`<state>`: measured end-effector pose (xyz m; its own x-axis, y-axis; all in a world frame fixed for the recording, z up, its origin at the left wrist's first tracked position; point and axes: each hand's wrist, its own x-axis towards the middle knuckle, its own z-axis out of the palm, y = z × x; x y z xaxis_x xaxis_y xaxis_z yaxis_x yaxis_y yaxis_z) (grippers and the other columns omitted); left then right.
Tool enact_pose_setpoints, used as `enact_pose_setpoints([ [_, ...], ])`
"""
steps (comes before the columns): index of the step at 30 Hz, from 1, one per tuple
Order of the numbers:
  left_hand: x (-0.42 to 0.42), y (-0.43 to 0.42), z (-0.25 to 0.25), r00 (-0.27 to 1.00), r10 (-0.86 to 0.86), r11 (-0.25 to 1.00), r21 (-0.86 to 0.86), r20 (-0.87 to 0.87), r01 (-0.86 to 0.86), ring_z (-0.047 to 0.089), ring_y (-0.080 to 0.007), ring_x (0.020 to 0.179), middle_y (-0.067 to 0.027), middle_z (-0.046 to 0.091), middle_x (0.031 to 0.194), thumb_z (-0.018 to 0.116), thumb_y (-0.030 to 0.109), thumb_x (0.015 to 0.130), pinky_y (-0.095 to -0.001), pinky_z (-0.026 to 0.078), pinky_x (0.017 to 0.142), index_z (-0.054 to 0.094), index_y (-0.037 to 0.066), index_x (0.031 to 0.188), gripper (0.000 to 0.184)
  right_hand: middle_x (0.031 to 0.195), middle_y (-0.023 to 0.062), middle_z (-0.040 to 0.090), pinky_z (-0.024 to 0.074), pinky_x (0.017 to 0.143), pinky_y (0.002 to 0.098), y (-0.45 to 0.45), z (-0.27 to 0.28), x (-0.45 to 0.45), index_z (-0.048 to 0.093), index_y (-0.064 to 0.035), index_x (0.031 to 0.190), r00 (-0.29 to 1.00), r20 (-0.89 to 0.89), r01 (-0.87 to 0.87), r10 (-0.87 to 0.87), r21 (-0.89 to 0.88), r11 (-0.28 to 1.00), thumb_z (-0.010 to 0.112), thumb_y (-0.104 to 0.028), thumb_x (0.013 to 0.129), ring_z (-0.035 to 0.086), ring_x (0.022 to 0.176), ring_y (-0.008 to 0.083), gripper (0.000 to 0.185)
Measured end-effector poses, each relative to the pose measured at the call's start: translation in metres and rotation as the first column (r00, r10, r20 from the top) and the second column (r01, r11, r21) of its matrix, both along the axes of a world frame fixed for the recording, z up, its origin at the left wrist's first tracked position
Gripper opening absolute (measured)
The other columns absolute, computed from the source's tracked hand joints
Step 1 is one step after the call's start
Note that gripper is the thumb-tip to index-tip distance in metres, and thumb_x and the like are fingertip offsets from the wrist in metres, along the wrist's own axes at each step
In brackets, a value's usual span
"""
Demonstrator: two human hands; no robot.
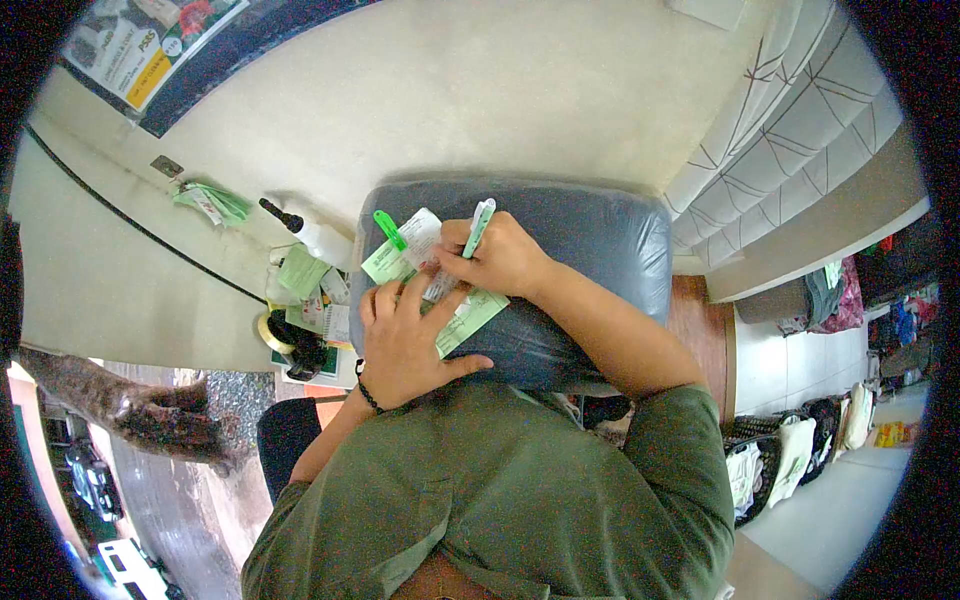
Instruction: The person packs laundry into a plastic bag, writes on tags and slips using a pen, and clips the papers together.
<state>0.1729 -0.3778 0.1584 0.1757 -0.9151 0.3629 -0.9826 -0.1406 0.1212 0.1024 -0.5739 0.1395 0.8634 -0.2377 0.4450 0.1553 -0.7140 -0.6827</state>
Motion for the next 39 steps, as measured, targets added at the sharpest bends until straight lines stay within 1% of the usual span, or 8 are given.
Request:
enact_pose_setpoints([
  [12, 0.001, -0.001, -0.003, 1.000, -0.004, 1.000, 0.008, 0.001, 0.004, 0.044, -0.0348, 0.113, -0.0124, 0.050, 0.132, 0.060, 0.079, 0.068, -0.0519, 0.031, 0.098, 0.064, 0.021, 0.127, 0.083, 0.064, 0.0132, 0.060, 0.0467, 0.053, 0.0394, 0.001, -0.001, 0.002, 0.057, -0.0043, 0.073, 1.000, -0.018, 0.019, -0.016, 0.193, 0.981, 0.067, -0.022, 0.087, 0.059, 0.055, 0.0308, 0.024],
  [15, -0.001, 0.000, 0.002, 1.000, 0.003, 1.000, 0.007, -0.012, -0.003, 0.045, -0.0316, 0.111, -0.0094, 0.051, 0.134, 0.066, 0.074, 0.066, -0.0486, 0.032, 0.097, 0.063, 0.022, 0.127, 0.080, 0.063, 0.0123, 0.059, 0.0454, 0.052, 0.0386, 0.000, -0.001, 0.003, 0.057, -0.0041, 0.072, 0.999, -0.019, 0.032, -0.031, 0.079, 0.996, 0.067, -0.022, 0.087, 0.058, 0.054, 0.0287, 0.026],
  [18, -0.001, 0.000, 0.004, 1.000, 0.011, 1.000, 0.011, -0.012, -0.011, 0.045, -0.0321, 0.112, -0.0094, 0.051, 0.134, 0.067, 0.074, 0.066, -0.0489, 0.033, 0.098, 0.063, 0.022, 0.128, 0.080, 0.058, 0.0023, 0.048, 0.0355, 0.049, 0.0318, 0.001, 0.001, 0.000, 0.051, -0.0030, 0.066, 0.997, 0.065, 0.024, -0.043, 0.266, 0.964, 0.069, -0.012, 0.087, 0.042, 0.052, 0.0112, 0.029],
  [21, -0.002, 0.000, 0.005, 1.000, 0.012, 1.000, 0.016, -0.022, -0.011, 0.046, -0.0325, 0.112, -0.0095, 0.051, 0.135, 0.067, 0.073, 0.066, -0.0491, 0.033, 0.098, 0.063, 0.022, 0.128, 0.080, 0.057, 0.0035, 0.046, 0.0345, 0.048, 0.0320, 0.000, 0.000, 0.001, 0.050, -0.0031, 0.066, 0.994, 0.087, 0.044, -0.069, 0.259, 0.965, 0.069, -0.012, 0.086, 0.040, 0.051, 0.0132, 0.029],
  [24, -0.002, 0.000, 0.004, 1.000, 0.011, 1.000, 0.014, -0.015, -0.011, 0.046, -0.0327, 0.112, -0.0096, 0.051, 0.135, 0.067, 0.073, 0.066, -0.0493, 0.033, 0.098, 0.063, 0.022, 0.127, 0.080, 0.061, 0.0136, 0.055, 0.0445, 0.051, 0.0405, -0.001, 0.000, 0.001, 0.054, -0.0045, 0.072, 0.996, 0.032, 0.076, -0.079, 0.084, 0.994, 0.068, -0.019, 0.085, 0.056, 0.055, 0.0343, 0.024],
  [33, 0.000, 0.000, -0.005, 1.000, 0.012, 1.000, 0.029, 0.005, -0.012, 0.043, -0.0368, 0.116, -0.0119, 0.049, 0.136, 0.059, 0.082, 0.067, -0.0539, 0.030, 0.099, 0.062, 0.024, 0.130, 0.086, 0.062, 0.0138, 0.056, 0.0448, 0.051, 0.0413, 0.001, 0.006, 0.000, 0.053, -0.0036, 0.072, 0.996, 0.014, 0.080, -0.083, 0.140, 0.987, 0.067, -0.018, 0.086, 0.056, 0.055, 0.0354, 0.025],
  [36, 0.000, 0.000, -0.004, 1.000, 0.011, 0.999, 0.033, 0.002, -0.011, 0.043, -0.0367, 0.116, -0.0115, 0.049, 0.136, 0.059, 0.082, 0.067, -0.0540, 0.030, 0.099, 0.062, 0.024, 0.129, 0.086, 0.057, 0.0070, 0.049, 0.0365, 0.048, 0.0336, 0.000, -0.001, 0.004, 0.052, -0.0023, 0.067, 0.992, 0.077, 0.088, -0.100, 0.145, 0.986, 0.069, -0.012, 0.086, 0.042, 0.050, 0.0166, 0.027],
  [39, 0.000, 0.000, -0.005, 1.000, 0.010, 0.999, 0.034, 0.001, -0.010, 0.042, -0.0365, 0.116, -0.0113, 0.049, 0.136, 0.059, 0.082, 0.067, -0.0540, 0.030, 0.099, 0.062, 0.024, 0.130, 0.086, 0.058, 0.0073, 0.049, 0.0367, 0.049, 0.0337, 0.000, 0.000, 0.003, 0.051, -0.0020, 0.068, 0.992, 0.061, 0.101, -0.108, 0.109, 0.989, 0.069, -0.011, 0.086, 0.042, 0.051, 0.0165, 0.027],
])
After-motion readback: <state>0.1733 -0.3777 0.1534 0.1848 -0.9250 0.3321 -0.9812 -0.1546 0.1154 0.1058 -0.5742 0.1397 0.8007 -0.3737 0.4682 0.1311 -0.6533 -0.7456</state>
